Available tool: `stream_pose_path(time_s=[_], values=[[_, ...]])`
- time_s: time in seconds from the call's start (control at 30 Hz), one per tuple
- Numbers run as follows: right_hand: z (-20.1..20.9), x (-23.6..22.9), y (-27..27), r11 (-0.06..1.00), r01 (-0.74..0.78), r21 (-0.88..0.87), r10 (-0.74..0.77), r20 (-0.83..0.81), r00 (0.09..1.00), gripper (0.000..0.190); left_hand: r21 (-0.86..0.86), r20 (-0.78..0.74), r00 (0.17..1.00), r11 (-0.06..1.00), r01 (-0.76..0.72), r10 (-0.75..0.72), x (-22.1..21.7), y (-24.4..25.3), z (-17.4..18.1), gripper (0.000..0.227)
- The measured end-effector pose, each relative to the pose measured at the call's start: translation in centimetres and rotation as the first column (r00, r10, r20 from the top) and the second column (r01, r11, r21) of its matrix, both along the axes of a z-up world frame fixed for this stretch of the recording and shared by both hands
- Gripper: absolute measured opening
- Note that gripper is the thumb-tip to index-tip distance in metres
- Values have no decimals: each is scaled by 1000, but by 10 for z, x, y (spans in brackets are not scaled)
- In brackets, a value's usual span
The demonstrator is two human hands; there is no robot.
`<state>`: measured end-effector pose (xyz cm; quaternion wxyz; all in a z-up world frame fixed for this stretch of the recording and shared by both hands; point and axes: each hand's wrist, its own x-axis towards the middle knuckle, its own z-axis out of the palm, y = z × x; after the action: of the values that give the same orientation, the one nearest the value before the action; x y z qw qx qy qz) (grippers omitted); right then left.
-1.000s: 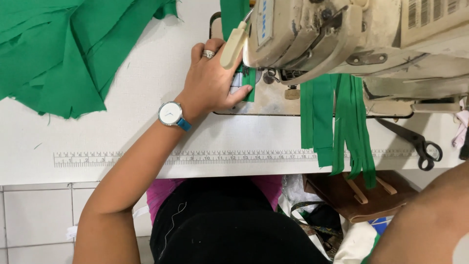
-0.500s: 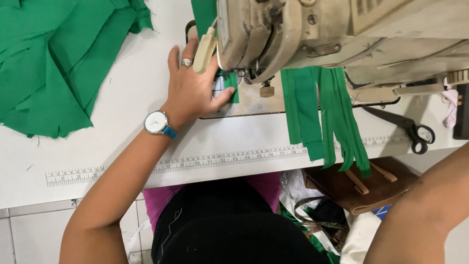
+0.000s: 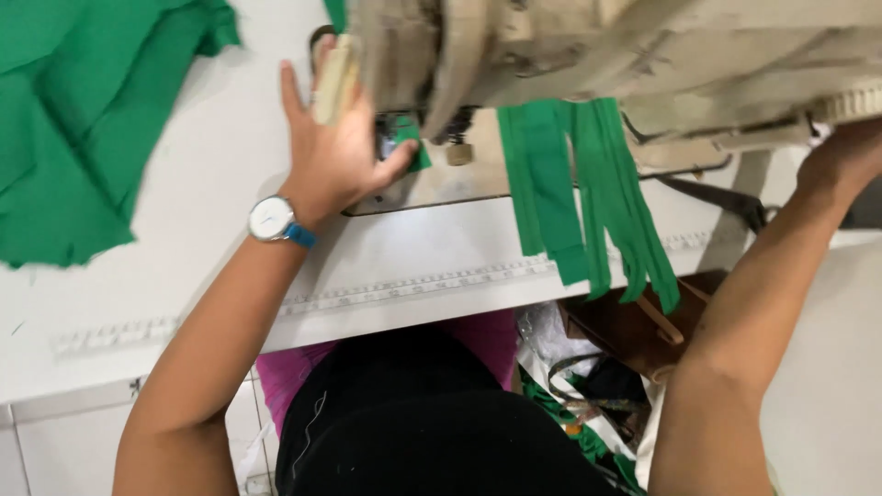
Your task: A person uses an industrial sewing machine to process and sew green fabric strips.
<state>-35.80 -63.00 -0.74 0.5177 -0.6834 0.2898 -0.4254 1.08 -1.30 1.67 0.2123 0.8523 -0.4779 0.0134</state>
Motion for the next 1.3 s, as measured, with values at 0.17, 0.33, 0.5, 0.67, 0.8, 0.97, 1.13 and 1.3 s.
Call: stream_pose_path(time_s=[0.17, 0.33, 0.5, 0.67, 0.8, 0.97, 1.13, 1.3], values=[[68, -28, 61, 855, 507, -105, -517, -99, 850, 47, 72, 223, 975, 997, -13, -3, 0, 4, -46, 72], [39, -158, 20, 457, 345, -820, -695, -87, 713, 50, 94, 520, 853, 996, -4, -46, 1, 10, -63, 66], [32, -163, 43, 717, 278, -639, -667, -515, 538, 86, 108, 666, 746, 990, -96, -1, -4, 8, -46, 56], [56, -137, 59, 853, 349, -389, -519, -702, 487, 85, -326, -121, 950, 915, 236, -288, -18, -35, 6, 67], [69, -124, 64, 881, 374, -290, -446, -771, 454, 89, -127, 19, 973, 965, 230, -229, 8, -11, -51, 34], [89, -107, 68, 836, 225, -501, -549, -771, 324, 95, -69, 510, 808, 922, 381, -295, 10, -9, -55, 31], [68, -108, 42, 539, -21, -842, -819, -530, 219, 104, -71, 505, 812, 924, 377, -293, 11, -8, -56, 31], [52, -108, 20, 532, 49, -845, -846, -527, 80, 98, -41, 588, 760, 928, 369, -276, 21, 8, -99, 16]])
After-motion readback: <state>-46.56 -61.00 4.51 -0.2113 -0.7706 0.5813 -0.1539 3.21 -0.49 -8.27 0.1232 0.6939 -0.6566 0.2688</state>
